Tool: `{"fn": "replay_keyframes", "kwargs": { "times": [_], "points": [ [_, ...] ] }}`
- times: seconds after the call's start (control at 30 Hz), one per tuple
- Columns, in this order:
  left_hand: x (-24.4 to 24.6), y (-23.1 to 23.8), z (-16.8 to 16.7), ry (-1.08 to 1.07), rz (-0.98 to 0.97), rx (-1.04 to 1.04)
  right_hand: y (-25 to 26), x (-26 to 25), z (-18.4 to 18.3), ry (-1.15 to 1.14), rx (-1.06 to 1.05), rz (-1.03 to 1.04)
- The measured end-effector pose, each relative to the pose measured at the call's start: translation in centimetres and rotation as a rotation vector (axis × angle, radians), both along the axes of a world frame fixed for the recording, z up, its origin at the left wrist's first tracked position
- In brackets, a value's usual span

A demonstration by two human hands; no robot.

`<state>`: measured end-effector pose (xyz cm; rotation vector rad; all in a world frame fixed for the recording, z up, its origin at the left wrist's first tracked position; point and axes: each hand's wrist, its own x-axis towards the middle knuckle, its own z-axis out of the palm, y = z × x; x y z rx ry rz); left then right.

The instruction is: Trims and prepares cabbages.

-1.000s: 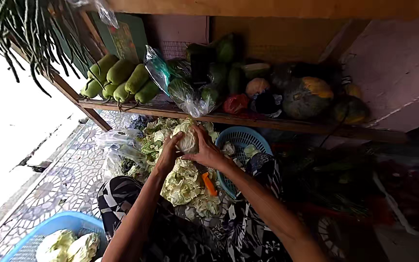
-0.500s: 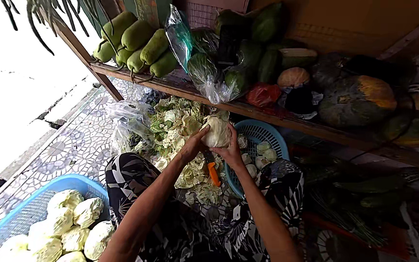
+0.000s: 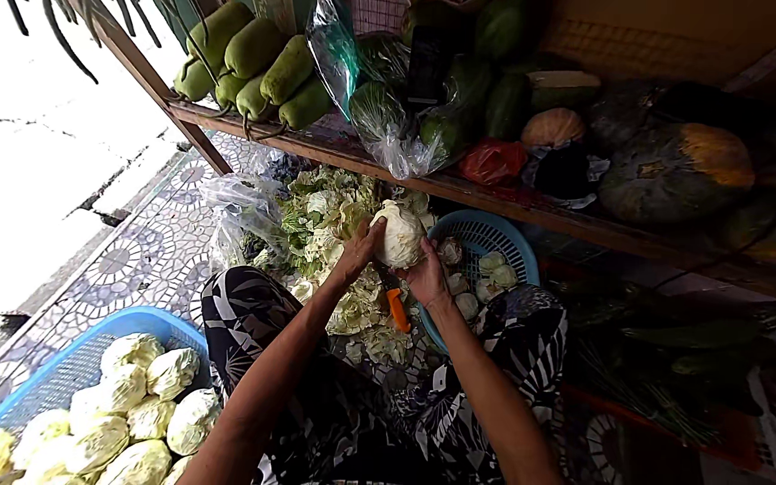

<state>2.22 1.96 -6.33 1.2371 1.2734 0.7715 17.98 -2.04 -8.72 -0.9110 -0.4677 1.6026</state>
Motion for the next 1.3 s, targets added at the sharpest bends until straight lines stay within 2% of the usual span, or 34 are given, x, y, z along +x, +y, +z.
{"fn": "replay_keyframes", "kwargs": {
  "times": [0.2, 0.27, 0.4, 0.53, 0.6, 0.73, 0.83, 0.93, 1.0, 1.1, 1.3],
  "points": [
    [-0.3, -0.4, 0.4, -0.103, -0.071, 0.003, -0.5, -1.2, -1.3, -0.15, 0.104, -0.038],
    [-0.5, -0.6, 0.6, -0.103, -0.068, 0.025, -0.5, -1.1, -1.3, -0.125, 0.091, -0.025],
    [-1.4, -0.5, 0.7, -0.118, -0.187, 0.089, 0.0, -0.4, -1.4, -0.048, 0.038, -0.025],
    [-1.4, 0.0, 0.2, -0.301, -0.234, 0.122, 0.0, 0.4, -1.3, 0.009, 0.075, 0.053],
    [-1.5, 0.2, 0.2, -0.358, -0.245, 0.138, 0.1, 0.7, -0.9, -0.047, 0.098, 0.091],
    [-1.4, -0.3, 1.5, -0.248, -0.209, -0.005, 0.6, 1.2, -1.4, -0.334, 0.296, 0.007],
    [-1.3, -0.6, 0.9, -0.301, -0.163, 0.022, 0.6, 1.1, -1.7, -0.404, 0.294, 0.04],
    [-1.7, -0.8, 0.8, -0.203, -0.195, 0.167, 0.1, 0.8, -0.4, -0.366, 0.15, 0.152],
    [-1.7, -0.7, 0.6, -0.108, -0.237, 0.247, 0.1, 0.2, -0.1, -0.288, 0.077, 0.091],
    [-0.8, -1.0, 0.4, -0.028, -0.221, 0.278, 0.4, -0.3, -0.5, -0.198, 0.09, -0.018],
    [-1.0, -1.1, 0.5, -0.106, -0.166, 0.322, 0.6, 0.0, -1.1, -0.124, 0.121, -0.078]
  ]
}}
